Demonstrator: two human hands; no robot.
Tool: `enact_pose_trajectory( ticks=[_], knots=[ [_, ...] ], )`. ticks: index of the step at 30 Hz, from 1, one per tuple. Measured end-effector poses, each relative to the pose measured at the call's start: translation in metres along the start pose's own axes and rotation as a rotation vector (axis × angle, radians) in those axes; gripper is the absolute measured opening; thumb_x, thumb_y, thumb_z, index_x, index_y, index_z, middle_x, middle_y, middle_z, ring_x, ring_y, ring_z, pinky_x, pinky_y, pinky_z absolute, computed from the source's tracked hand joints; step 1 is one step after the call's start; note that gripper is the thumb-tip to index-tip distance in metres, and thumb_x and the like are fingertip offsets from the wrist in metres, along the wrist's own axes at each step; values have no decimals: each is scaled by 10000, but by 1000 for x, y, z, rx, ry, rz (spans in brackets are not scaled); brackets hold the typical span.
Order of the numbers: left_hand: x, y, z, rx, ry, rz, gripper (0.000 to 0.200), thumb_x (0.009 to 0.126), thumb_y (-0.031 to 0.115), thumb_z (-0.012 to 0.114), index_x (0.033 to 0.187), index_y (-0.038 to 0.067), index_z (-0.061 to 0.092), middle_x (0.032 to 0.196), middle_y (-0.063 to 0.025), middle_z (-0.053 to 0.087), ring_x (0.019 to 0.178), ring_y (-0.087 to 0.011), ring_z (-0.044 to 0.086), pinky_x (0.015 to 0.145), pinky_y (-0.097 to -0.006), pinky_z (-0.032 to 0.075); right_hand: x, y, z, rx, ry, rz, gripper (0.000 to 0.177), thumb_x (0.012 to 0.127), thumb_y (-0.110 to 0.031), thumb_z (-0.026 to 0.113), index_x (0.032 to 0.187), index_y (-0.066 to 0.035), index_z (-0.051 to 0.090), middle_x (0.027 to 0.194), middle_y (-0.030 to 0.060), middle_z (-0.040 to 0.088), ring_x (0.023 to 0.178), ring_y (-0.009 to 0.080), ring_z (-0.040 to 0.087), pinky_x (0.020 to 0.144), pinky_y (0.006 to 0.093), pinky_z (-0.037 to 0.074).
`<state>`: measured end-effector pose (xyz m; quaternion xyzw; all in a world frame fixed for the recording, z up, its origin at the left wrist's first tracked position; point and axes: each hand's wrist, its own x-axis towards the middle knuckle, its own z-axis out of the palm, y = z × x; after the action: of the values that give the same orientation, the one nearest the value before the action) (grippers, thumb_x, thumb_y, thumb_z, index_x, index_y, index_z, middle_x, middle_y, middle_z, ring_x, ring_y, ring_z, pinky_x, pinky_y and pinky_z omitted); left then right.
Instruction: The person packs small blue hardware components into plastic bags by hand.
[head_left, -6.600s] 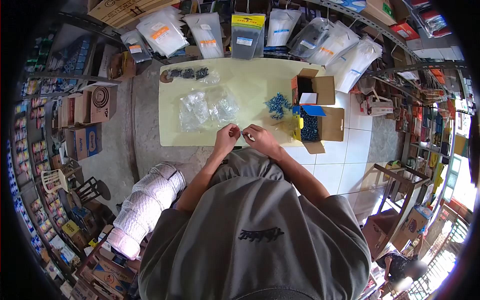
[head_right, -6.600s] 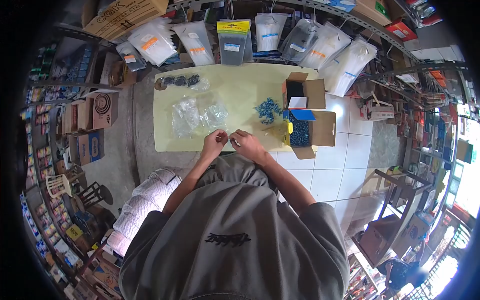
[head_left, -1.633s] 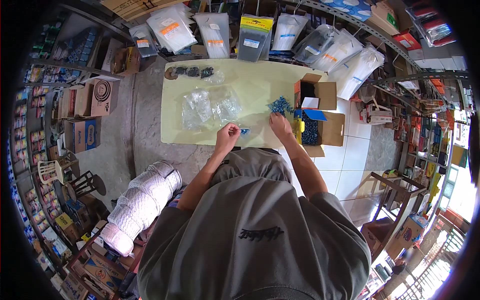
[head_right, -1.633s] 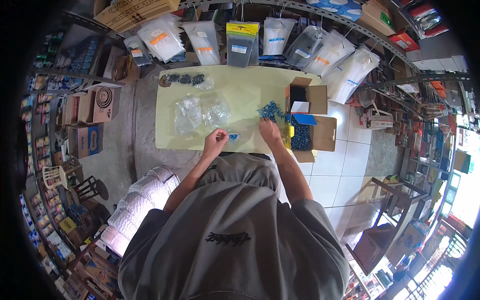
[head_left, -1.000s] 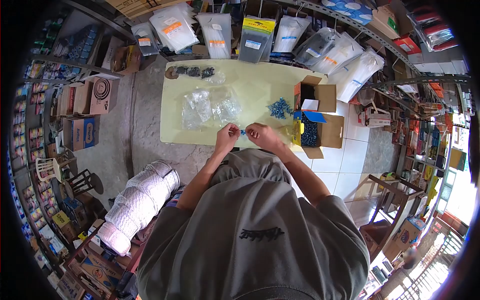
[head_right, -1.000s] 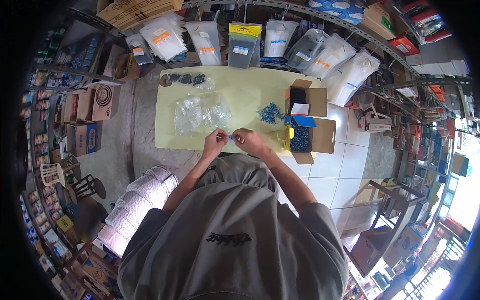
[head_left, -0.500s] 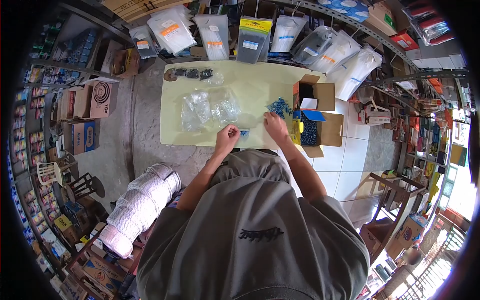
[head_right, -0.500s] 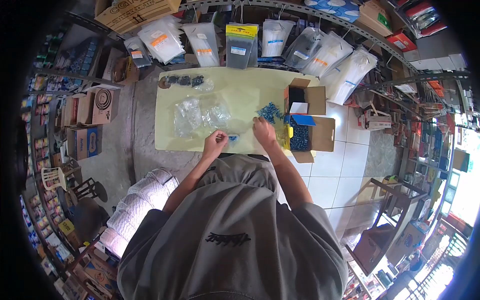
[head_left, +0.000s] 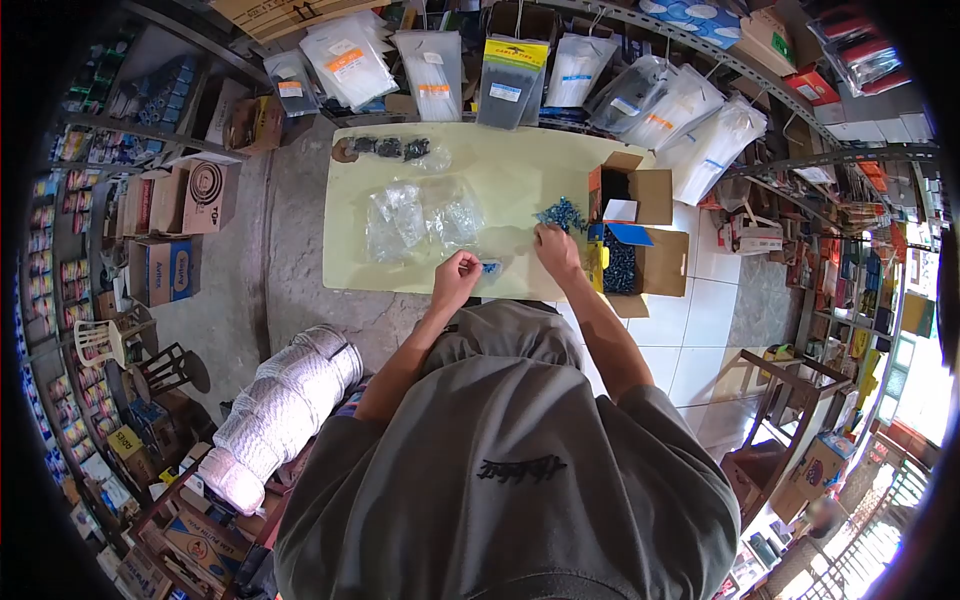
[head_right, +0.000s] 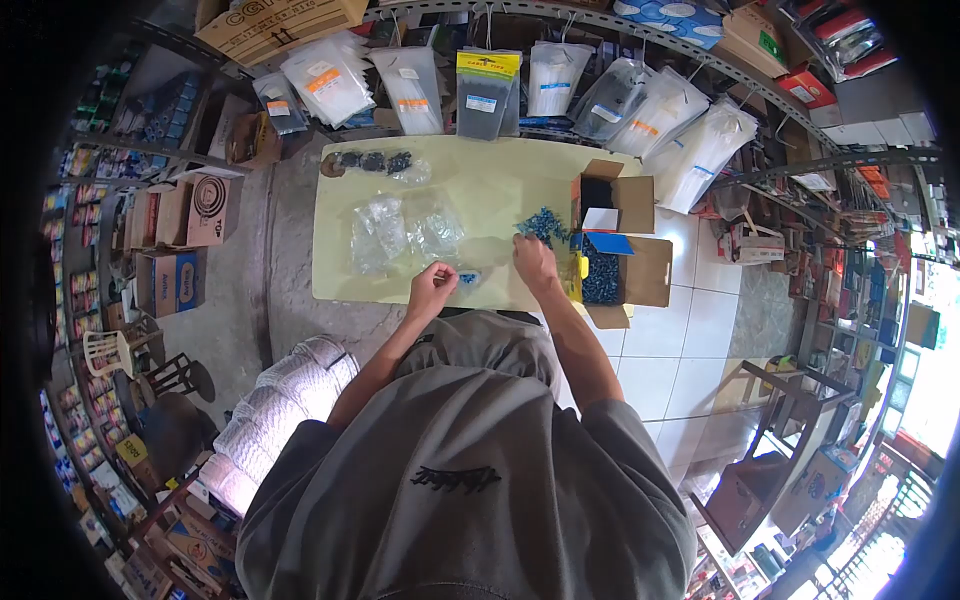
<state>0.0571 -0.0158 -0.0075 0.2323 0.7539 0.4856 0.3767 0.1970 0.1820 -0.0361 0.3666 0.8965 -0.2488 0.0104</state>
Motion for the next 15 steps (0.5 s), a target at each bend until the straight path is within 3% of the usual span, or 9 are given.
enact_pose_trajectory(
  ticks=[1, 3, 4, 7, 15],
  knots=[
    [0, -1, 0, -2, 1, -1, 110, 829, 81, 676, 885, 11, 613, 749, -47, 642, 664, -107, 601, 624, -253, 487, -3, -5, -4, -2, -1, -1, 134, 838, -103, 560, 926, -40, 638, 912, 154, 660, 794, 347, 666, 668, 437, 550],
    [1, -3, 0, -8, -4, -3, 111, 830, 80, 675, 891, 11, 612, 752, -47, 643, 658, -108, 601, 618, -253, 486, -10, -21, -15, 314, 77, -164, 121, 804, -75, 620, 912, -31, 654, 874, 131, 679, 760, 298, 673, 651, 377, 544],
    [1, -3, 0, -11, -2, -3, 111, 830, 80, 675, 891, 11, 612, 752, -47, 643, 658, -108, 601, 618, -253, 486, -17, -33, -22, 495, 20, -155, 107, 789, -53, 627, 890, -30, 655, 854, 154, 683, 747, 306, 673, 672, 388, 539],
    [2, -2, 1, -17, -5, -24, 106, 833, 71, 671, 897, 11, 612, 762, -52, 647, 653, -109, 598, 618, -258, 487, -37, -70, -46, 601, -150, -206, 128, 790, -63, 650, 913, -32, 670, 859, 144, 685, 715, 288, 668, 672, 366, 542],
    [3, 2, 1, 6, -12, -42, 92, 842, 52, 655, 913, 6, 619, 769, -62, 651, 662, -115, 603, 616, -271, 488, -42, -80, -27, 560, -150, -338, 142, 803, -82, 670, 931, -24, 681, 847, 127, 688, 691, 240, 667, 648, 339, 539]
  ],
)
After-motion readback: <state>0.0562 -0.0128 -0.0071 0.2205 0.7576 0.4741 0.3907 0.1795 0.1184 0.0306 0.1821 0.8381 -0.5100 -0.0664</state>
